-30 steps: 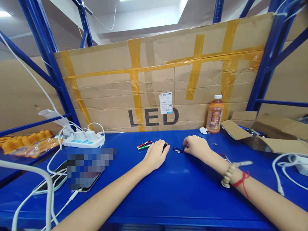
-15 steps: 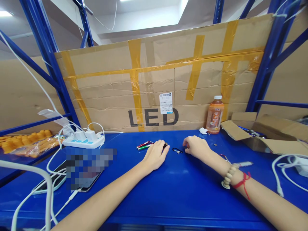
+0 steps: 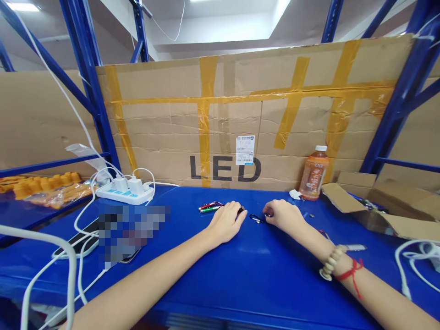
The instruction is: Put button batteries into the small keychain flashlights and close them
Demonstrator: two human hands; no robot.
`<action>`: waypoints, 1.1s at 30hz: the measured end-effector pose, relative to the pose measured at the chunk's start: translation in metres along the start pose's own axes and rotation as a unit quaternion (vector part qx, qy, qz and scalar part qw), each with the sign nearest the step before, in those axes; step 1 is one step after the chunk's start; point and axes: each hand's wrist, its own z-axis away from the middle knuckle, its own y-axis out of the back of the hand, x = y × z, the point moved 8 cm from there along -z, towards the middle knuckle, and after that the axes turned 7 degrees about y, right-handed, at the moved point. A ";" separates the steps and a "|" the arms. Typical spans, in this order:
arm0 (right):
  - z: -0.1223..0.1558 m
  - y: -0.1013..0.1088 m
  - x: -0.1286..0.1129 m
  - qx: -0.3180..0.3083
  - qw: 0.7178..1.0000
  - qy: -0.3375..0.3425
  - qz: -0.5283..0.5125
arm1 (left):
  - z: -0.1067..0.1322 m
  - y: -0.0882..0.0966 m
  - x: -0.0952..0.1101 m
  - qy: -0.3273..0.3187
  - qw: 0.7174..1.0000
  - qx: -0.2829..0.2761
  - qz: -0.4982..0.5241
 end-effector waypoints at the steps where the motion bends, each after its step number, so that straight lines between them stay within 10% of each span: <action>1: 0.000 0.000 0.000 0.000 1.000 -0.001 -0.001 | 0.000 -0.001 0.000 0.000 1.000 0.000 -0.001; 27: -0.011 -0.007 0.003 0.038 0.980 0.079 -0.180 | 0.003 -0.003 0.007 -0.039 0.999 -0.021 -0.009; 33: -0.009 0.000 -0.008 0.091 0.914 0.068 -0.388 | 0.004 0.002 0.006 -0.011 0.999 -0.042 0.024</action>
